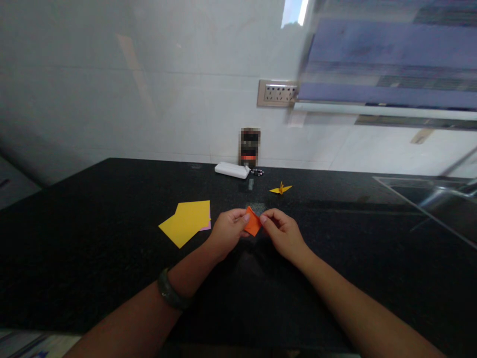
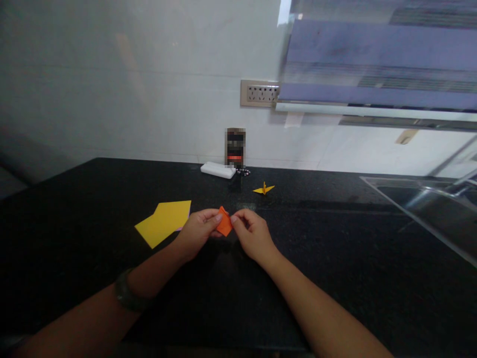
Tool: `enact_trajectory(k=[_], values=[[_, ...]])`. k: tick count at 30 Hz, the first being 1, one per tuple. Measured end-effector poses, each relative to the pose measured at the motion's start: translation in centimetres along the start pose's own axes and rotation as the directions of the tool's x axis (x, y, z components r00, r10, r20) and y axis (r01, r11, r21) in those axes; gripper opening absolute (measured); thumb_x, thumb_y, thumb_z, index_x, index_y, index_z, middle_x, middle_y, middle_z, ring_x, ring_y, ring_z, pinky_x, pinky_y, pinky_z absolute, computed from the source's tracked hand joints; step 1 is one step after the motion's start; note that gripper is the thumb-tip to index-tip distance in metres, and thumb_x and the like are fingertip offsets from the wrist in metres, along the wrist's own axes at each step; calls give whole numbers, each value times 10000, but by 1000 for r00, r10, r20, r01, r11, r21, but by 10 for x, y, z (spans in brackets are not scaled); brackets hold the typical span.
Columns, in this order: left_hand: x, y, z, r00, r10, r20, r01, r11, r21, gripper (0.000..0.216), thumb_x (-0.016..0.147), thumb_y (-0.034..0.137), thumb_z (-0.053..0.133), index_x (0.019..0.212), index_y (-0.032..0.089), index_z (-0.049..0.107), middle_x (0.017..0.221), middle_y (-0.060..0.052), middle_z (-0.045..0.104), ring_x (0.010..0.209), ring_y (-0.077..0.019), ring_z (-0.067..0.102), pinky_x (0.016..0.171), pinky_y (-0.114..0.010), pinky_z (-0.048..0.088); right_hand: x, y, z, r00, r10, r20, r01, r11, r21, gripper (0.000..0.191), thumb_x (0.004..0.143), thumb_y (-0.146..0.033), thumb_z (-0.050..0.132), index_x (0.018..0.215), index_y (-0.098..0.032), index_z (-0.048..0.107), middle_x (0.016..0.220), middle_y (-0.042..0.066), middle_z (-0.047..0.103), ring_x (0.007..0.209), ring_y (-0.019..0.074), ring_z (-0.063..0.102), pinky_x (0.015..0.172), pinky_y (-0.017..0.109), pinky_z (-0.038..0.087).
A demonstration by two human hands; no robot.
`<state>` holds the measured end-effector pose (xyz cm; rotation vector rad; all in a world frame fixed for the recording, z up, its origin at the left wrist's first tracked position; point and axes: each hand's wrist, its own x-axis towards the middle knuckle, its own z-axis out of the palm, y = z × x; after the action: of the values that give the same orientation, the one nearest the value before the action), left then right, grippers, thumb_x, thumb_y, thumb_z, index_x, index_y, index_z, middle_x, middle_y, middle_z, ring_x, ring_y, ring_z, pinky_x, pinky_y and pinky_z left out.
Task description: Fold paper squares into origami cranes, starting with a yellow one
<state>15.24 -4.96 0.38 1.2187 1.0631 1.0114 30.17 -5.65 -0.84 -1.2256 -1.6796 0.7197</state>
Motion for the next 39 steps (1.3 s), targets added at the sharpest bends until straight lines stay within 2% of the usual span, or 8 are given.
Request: enact_trajectory(k=[6,11,14,19,22,26,34,39], values=[[2,-4,-1,999,32,-12,-31,999,24,257,708,303,557,875,120,626,745,-46,645,607,-125,575,522,-213,449,1,1,-1,999,35,20,-35,999,-1,182,788,-287,454,720,-179,584,587,-9,546,547,117,495,505,218,385],[3,-6,-1,999,49,-17,-49,999,12,256,701,310,571,867,124,625,728,-41,641,615,-127,574,549,-225,449,0,0,1,999,36,32,-35,999,-21,196,760,-336,508,734,-167,604,649,12,584,586,123,510,528,226,397],[2,-5,-1,999,34,-7,-34,999,15,260,711,314,562,876,123,621,750,-45,640,629,-125,575,561,-225,450,0,2,1,1000,20,23,-19,999,-32,164,731,-317,546,738,-163,602,673,19,597,608,129,522,556,236,409],[0,-2,-1,998,-26,62,31,996,-86,282,728,314,541,922,113,577,837,-74,638,664,-125,591,571,-223,454,2,3,0,998,56,29,-57,998,8,163,773,-290,473,725,-171,574,599,-3,565,527,113,493,501,226,389],[-1,-4,0,997,-19,81,28,993,-114,389,673,271,612,1013,128,489,783,-60,633,653,-131,597,562,-221,451,2,1,0,997,81,-14,-81,997,13,167,761,-299,482,695,-167,559,574,-2,554,499,114,479,472,227,372],[-2,-6,2,993,70,92,-59,992,-110,611,557,130,690,1082,165,380,736,-8,613,630,-116,592,586,-215,442,2,0,0,992,86,-91,-88,996,-17,173,750,-308,499,686,-160,563,579,14,568,519,125,492,482,232,376],[5,-8,2,994,94,-62,-94,996,-3,374,659,172,592,1007,158,458,730,-15,607,599,-112,579,517,-209,444,2,-2,1,990,104,-99,-89,985,150,149,699,-306,549,666,-161,557,554,-4,549,491,108,470,465,222,362],[4,-6,1,993,67,-96,-67,998,6,185,727,269,540,839,127,574,682,-30,613,589,-113,575,490,-197,437,3,-3,2,988,152,-41,-137,957,255,138,681,-297,566,685,-162,544,579,-6,552,495,106,486,481,230,386]])
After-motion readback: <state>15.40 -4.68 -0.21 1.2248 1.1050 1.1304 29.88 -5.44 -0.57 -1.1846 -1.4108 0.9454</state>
